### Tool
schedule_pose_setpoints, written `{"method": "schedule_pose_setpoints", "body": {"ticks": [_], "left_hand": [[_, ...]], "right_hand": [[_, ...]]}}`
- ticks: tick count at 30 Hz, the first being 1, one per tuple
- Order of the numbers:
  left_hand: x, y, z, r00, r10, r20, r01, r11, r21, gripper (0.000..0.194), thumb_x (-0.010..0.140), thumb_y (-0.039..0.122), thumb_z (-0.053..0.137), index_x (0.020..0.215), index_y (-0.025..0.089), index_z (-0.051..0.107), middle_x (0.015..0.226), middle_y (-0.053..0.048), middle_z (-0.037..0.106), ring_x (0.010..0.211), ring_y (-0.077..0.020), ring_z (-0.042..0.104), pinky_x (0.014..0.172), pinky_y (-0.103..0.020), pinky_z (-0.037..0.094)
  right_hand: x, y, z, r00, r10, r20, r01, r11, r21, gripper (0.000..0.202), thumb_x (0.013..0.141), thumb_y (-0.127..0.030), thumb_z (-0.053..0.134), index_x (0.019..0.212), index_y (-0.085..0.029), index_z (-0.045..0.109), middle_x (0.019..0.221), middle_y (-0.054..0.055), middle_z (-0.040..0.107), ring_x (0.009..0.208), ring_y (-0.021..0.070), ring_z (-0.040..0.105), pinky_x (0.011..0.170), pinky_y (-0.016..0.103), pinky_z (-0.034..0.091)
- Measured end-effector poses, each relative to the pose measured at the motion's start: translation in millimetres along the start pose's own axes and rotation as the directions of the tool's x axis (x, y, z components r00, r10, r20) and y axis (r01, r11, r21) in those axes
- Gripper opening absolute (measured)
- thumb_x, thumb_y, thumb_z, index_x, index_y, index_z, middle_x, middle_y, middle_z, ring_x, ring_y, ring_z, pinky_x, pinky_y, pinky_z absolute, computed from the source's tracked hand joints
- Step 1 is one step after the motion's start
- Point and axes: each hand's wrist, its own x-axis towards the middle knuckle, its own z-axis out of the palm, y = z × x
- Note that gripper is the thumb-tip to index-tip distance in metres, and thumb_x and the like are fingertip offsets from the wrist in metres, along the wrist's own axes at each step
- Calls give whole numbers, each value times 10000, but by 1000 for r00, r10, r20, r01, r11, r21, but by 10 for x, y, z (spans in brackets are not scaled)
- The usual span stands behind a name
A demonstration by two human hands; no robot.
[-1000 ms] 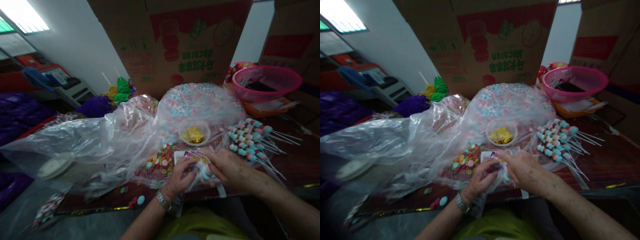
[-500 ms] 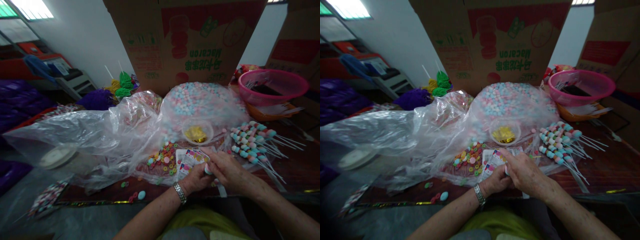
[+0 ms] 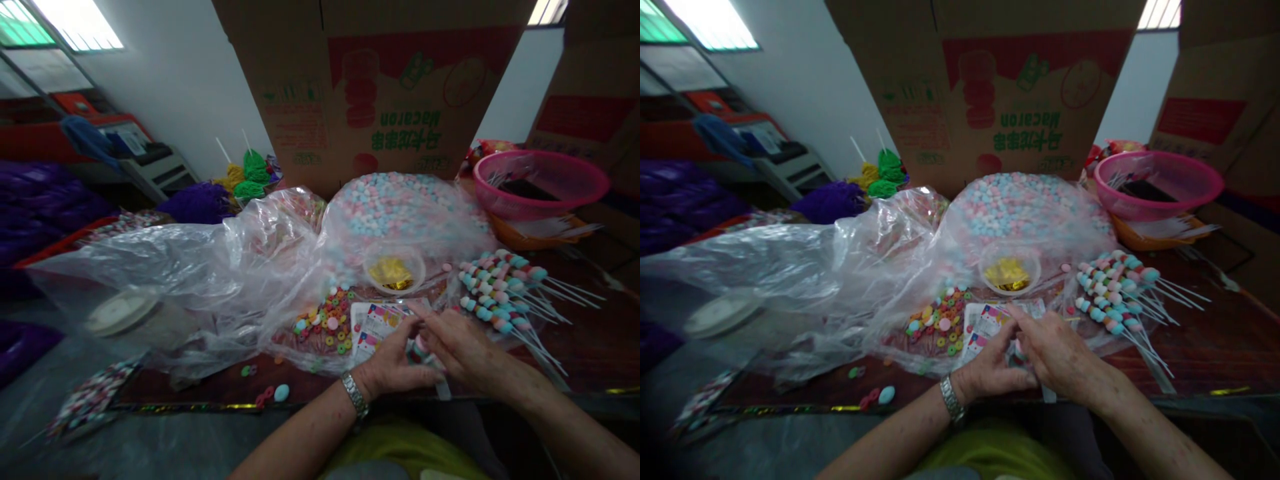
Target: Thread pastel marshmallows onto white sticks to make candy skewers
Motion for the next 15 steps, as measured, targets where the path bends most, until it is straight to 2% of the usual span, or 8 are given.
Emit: {"method": "schedule_pose_setpoints", "body": {"ticks": [2, 4, 6, 9, 12, 15], "left_hand": [[26, 129, -10, 998, 16, -56, -13, 998, 56, 415, 792, 408, 562, 1085, 129, 472, 971, -67, 539, 887, -186, 502, 832, -304, 418], [41, 188, 3, 997, 13, -75, -5, 994, 109, 268, 840, 373, 464, 943, 129, 503, 861, -47, 530, 794, -162, 492, 758, -283, 429], [36, 182, 27, 1000, 8, -27, -4, 988, 157, 231, 855, 342, 407, 899, 135, 498, 823, -43, 534, 752, -155, 489, 716, -271, 433], [-5, 108, 60, 997, 39, 61, -55, 958, 282, 226, 868, 303, 340, 863, 142, 499, 819, -58, 556, 754, -163, 502, 742, -283, 431], [-59, 14, 86, 993, 68, 100, -101, 918, 383, 243, 878, 291, 300, 863, 147, 494, 843, -80, 574, 780, -171, 515, 769, -286, 430], [-102, -63, 121, 992, 64, 106, -104, 895, 434, 271, 898, 299, 266, 906, 148, 491, 857, -89, 584, 773, -170, 519, 747, -279, 433]], "right_hand": [[-6, -33, -39, 998, -62, -1, 62, 997, -47, 486, 822, -107, 314, 1290, -47, 432, 737, 104, 635, 645, 219, 564, 601, 310, 437], [-8, -67, -66, 995, -101, 18, 103, 988, -115, 510, 795, -101, 338, 1293, -30, 424, 723, 108, 631, 630, 218, 556, 600, 308, 431], [-5, -89, -75, 994, -94, 61, 105, 974, -203, 565, 736, -101, 389, 1295, -25, 427, 697, 107, 626, 608, 223, 547, 581, 307, 423], [9, -110, -71, 989, -26, 149, 69, 954, -293, 646, 669, -122, 446, 1309, -38, 430, 643, 98, 609, 573, 238, 545, 541, 309, 412], [24, -128, -67, 979, 46, 198, 9, 962, -271, 644, 705, -149, 458, 1345, -100, 408, 674, 108, 611, 613, 256, 572, 543, 315, 422], [27, -135, -53, 978, 74, 196, -30, 975, -219, 625, 740, -147, 449, 1362, -126, 393, 725, 125, 613, 662, 258, 584, 571, 318, 431]]}}
